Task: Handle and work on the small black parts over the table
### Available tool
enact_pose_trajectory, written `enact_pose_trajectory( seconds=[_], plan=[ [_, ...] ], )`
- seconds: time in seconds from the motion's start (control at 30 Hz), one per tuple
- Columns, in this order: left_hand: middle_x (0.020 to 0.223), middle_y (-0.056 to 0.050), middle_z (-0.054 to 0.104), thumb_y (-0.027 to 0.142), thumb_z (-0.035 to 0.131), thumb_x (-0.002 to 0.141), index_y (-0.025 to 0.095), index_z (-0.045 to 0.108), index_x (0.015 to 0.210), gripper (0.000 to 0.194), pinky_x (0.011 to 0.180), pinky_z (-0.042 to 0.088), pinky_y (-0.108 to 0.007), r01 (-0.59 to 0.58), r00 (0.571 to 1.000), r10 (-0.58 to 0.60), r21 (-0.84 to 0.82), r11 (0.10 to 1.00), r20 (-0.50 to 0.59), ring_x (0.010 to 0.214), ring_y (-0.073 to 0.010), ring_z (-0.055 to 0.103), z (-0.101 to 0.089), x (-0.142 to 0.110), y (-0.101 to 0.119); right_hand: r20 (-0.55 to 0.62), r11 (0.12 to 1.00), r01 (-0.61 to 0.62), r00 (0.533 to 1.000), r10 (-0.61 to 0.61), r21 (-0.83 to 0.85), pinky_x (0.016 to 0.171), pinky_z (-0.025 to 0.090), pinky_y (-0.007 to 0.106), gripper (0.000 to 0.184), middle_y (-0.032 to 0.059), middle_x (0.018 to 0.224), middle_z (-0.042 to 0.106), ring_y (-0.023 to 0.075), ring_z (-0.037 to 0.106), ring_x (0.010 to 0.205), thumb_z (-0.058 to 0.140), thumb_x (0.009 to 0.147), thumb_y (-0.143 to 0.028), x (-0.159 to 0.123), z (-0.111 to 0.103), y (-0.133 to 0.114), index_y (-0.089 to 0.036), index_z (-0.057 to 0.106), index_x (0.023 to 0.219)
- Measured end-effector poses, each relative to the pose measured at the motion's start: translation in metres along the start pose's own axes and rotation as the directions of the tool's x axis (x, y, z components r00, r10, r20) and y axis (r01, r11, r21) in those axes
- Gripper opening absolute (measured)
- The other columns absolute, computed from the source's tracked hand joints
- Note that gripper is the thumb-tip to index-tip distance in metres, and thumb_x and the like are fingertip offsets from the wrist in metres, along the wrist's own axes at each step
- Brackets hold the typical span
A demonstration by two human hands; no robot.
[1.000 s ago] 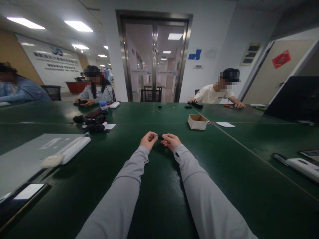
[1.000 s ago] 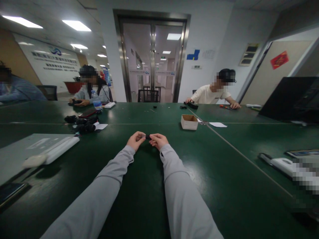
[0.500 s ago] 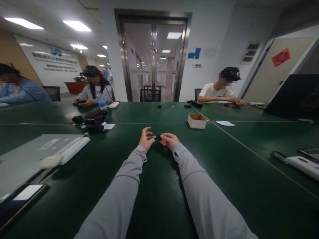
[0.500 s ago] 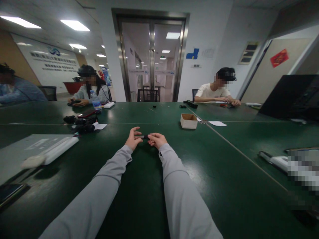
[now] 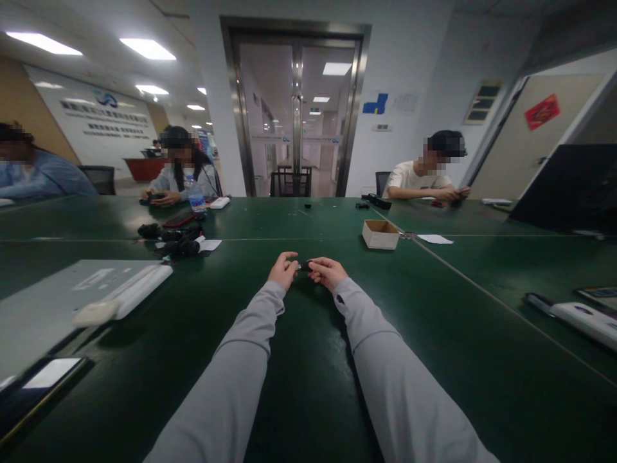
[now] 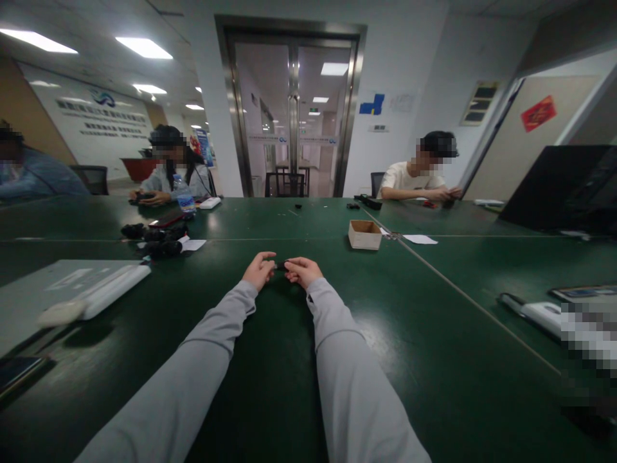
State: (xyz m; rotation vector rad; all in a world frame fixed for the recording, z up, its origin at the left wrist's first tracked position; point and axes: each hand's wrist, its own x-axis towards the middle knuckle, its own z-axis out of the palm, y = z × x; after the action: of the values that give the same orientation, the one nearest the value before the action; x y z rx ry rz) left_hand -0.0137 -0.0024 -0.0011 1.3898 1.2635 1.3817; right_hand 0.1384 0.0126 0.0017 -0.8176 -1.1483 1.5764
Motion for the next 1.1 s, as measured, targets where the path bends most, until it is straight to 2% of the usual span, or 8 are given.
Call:
enact_pose_trajectory(
  seconds=[0.1, 0.27, 0.37, 0.47, 0.63, 0.83, 0.97, 1.1],
  plan=[
    [0.076, 0.002, 0.053, 0.015, 0.062, 0.057, 0.019, 0.041, 0.105, 0.053, 0.048, 0.036, -0.017, -0.059, 0.997, 0.058, -0.028, 0.998, -0.051, 0.054, -0.0066, 0.05, 0.0004, 0.0011, -0.001, 0.003, 1.0, -0.003, 1.0, 0.003, -0.001, 0.037, 0.043, 0.014, 0.023, 0.0033, 0.051, 0.06, 0.0077, 0.053, 0.042, 0.073, 0.061, -0.016, 0.0002, -0.0001, 0.0002, -0.01, 0.06, 0.079],
    [0.057, 0.004, 0.05, 0.031, 0.048, 0.073, 0.018, 0.042, 0.098, 0.029, 0.042, 0.031, -0.018, 0.062, 0.998, -0.062, 0.016, 0.998, 0.01, 0.041, -0.0065, 0.042, 0.0013, 0.0028, -0.0048, 0.008, 1.0, 0.002, 1.0, -0.002, 0.0, 0.036, 0.043, 0.015, 0.023, 0.003, 0.051, 0.059, 0.008, 0.053, 0.042, 0.074, 0.06, -0.016, 0.0009, -0.0007, 0.0008, -0.011, 0.061, 0.078],
    [0.07, 0.004, 0.051, 0.015, 0.059, 0.058, 0.02, 0.038, 0.102, 0.049, 0.049, 0.036, -0.018, -0.066, 0.998, 0.066, -0.026, 0.997, -0.018, 0.049, -0.0056, 0.047, 0.0004, 0.0034, -0.006, 0.013, 1.0, 0.004, 1.0, -0.004, -0.001, 0.036, 0.043, 0.015, 0.023, 0.0027, 0.051, 0.059, 0.008, 0.053, 0.042, 0.075, 0.059, -0.017, 0.0009, -0.001, 0.0009, -0.011, 0.061, 0.077],
    [0.082, 0.001, 0.052, 0.016, 0.058, 0.059, 0.021, 0.035, 0.101, 0.049, 0.046, 0.034, -0.017, -0.025, 0.999, 0.023, -0.051, 0.998, -0.032, 0.054, -0.0068, 0.052, -0.0008, 0.0043, -0.0041, 0.011, 1.0, -0.003, 1.0, 0.003, 0.0, 0.036, 0.042, 0.016, 0.023, 0.003, 0.052, 0.059, 0.0081, 0.052, 0.042, 0.075, 0.059, -0.017, 0.0002, -0.0005, 0.0002, -0.011, 0.061, 0.077],
    [0.065, 0.002, 0.056, 0.039, 0.045, 0.076, 0.021, 0.041, 0.094, 0.026, 0.04, 0.03, -0.018, 0.125, 0.992, -0.125, 0.004, 0.992, 0.005, 0.043, -0.0081, 0.05, 0.0005, 0.0045, 0.0, 0.015, 1.0, -0.002, 1.0, 0.002, -0.001, 0.038, 0.043, 0.015, 0.022, 0.0036, 0.052, 0.06, 0.0079, 0.053, 0.043, 0.073, 0.061, -0.016, -0.0011, 0.0005, -0.001, -0.01, 0.061, 0.078],
    [0.056, 0.005, 0.056, 0.027, 0.057, 0.067, 0.019, 0.042, 0.093, 0.032, 0.04, 0.029, -0.016, 0.0, 0.999, 0.002, -0.051, 0.999, 0.044, 0.041, -0.0071, 0.047, 0.0018, 0.0006, -0.0021, 0.015, 1.0, 0.004, 1.0, -0.004, -0.006, 0.039, 0.043, 0.014, 0.023, 0.0042, 0.052, 0.06, 0.0078, 0.053, 0.043, 0.074, 0.061, -0.016, -0.0004, -0.0001, 0.0003, -0.01, 0.061, 0.078],
    [0.035, 0.009, 0.038, 0.034, 0.044, 0.075, 0.018, 0.048, 0.084, 0.019, 0.036, 0.024, -0.018, -0.009, 0.999, 0.011, -0.045, 0.999, 0.047, 0.03, -0.0074, 0.036, 0.0016, 0.0015, -0.0041, 0.041, 1.0, 0.005, 0.999, -0.004, -0.028, 0.039, 0.043, 0.014, 0.022, 0.0044, 0.053, 0.061, 0.008, 0.054, 0.044, 0.073, 0.062, -0.016, 0.0, -0.0001, 0.001, -0.01, 0.061, 0.079],
    [0.046, 0.008, 0.048, 0.028, 0.051, 0.069, 0.019, 0.048, 0.092, 0.025, 0.036, 0.026, -0.018, -0.002, 0.999, 0.004, -0.049, 0.999, 0.038, 0.032, -0.0061, 0.037, 0.0016, 0.0026, -0.0037, 0.047, 1.0, 0.004, 0.999, -0.003, -0.024, 0.039, 0.043, 0.014, 0.022, 0.0043, 0.053, 0.061, 0.0078, 0.054, 0.044, 0.072, 0.062, -0.015, 0.0002, -0.0001, 0.0008, -0.01, 0.062, 0.081]
  ],
)
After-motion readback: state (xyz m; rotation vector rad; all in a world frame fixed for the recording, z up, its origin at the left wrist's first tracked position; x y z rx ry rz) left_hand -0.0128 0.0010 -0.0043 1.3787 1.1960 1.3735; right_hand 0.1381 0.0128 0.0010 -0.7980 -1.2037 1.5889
